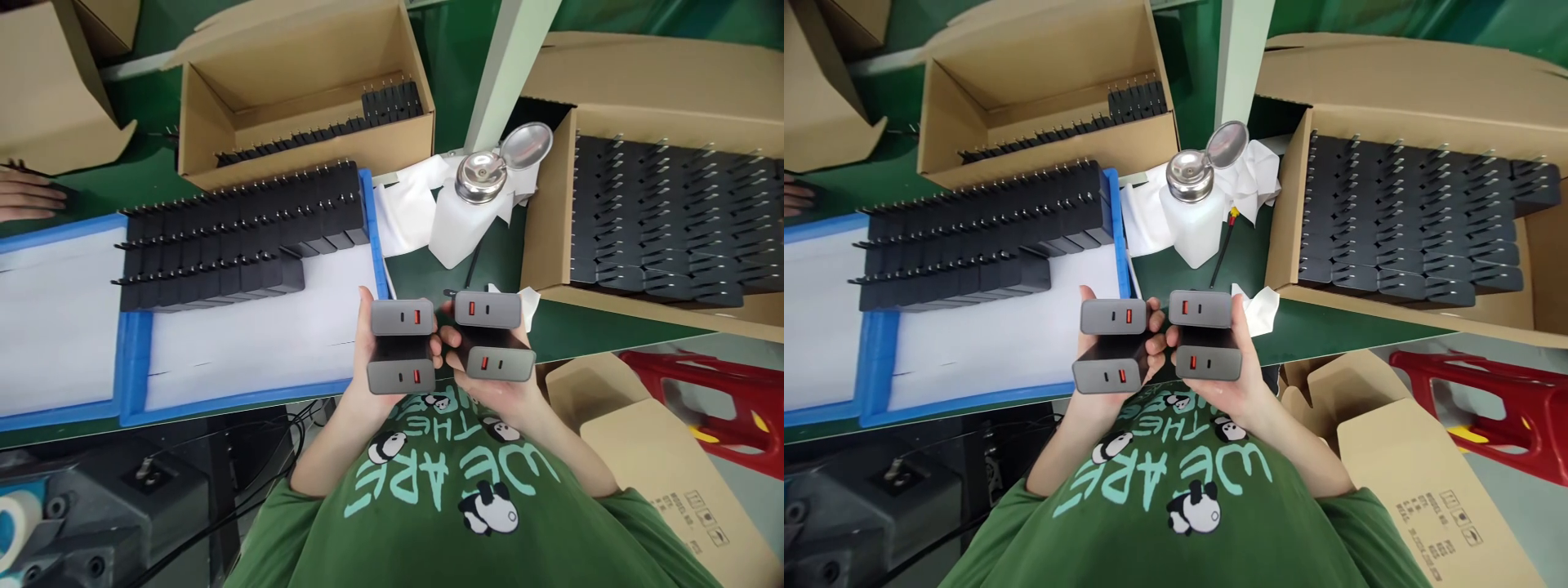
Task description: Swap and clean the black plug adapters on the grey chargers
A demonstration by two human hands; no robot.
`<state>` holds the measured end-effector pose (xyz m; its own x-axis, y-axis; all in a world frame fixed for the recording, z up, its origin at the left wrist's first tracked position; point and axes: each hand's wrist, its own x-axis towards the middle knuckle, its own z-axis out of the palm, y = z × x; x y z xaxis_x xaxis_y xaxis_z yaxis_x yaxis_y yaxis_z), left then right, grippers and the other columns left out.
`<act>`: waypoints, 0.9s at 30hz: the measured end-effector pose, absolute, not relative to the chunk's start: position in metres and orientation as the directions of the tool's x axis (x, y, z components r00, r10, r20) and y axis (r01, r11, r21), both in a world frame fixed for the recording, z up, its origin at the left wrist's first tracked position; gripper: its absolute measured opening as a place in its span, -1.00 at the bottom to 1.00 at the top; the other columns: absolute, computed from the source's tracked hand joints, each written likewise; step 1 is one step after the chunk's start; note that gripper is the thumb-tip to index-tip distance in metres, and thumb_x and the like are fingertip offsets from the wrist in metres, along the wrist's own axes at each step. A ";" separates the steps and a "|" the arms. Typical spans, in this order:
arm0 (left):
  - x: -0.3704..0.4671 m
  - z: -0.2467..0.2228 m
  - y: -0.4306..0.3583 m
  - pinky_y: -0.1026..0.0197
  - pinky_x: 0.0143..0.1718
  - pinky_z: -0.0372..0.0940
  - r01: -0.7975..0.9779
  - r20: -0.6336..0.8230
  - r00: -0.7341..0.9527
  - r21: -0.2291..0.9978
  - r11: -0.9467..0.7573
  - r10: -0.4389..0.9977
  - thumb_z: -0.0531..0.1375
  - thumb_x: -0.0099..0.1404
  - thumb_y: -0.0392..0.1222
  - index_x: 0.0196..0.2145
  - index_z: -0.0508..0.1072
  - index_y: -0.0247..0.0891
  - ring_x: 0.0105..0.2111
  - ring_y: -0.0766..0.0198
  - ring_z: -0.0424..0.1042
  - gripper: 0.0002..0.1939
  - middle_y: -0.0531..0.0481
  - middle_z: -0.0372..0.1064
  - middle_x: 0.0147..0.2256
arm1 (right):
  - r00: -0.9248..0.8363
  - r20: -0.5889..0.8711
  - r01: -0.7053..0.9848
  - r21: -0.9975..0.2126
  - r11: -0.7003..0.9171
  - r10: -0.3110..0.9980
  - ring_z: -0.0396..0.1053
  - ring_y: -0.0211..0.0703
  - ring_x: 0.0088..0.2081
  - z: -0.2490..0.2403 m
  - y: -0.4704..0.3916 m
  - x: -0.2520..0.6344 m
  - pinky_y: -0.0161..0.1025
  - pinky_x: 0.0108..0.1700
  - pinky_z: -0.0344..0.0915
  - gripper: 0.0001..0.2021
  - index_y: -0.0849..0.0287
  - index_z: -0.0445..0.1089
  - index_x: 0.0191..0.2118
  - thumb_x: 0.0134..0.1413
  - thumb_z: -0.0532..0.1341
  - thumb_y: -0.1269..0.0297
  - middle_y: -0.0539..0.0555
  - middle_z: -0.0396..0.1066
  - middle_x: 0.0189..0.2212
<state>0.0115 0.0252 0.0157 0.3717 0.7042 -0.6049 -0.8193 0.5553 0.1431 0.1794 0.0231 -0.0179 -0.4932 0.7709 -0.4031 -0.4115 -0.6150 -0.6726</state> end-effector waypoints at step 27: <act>0.006 0.027 0.013 0.22 -0.50 0.35 -0.869 -0.654 0.323 0.080 0.488 0.684 -0.14 0.43 0.47 -0.29 0.52 -0.35 -0.54 0.26 0.46 -0.19 -0.10 0.47 -0.41 | -0.252 -0.517 -0.255 -0.780 -0.571 0.818 0.50 -0.03 -0.30 -0.008 0.015 0.198 -0.12 -0.31 0.52 -0.31 0.04 0.35 0.00 0.16 0.00 -0.48 0.13 0.49 -0.26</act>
<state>0.0064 0.0127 0.0267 0.3231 0.6838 -0.6542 -0.8694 0.4876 0.0803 0.1978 0.0146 -0.0084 -0.2524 0.8182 -0.5166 -0.2554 -0.5713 -0.7800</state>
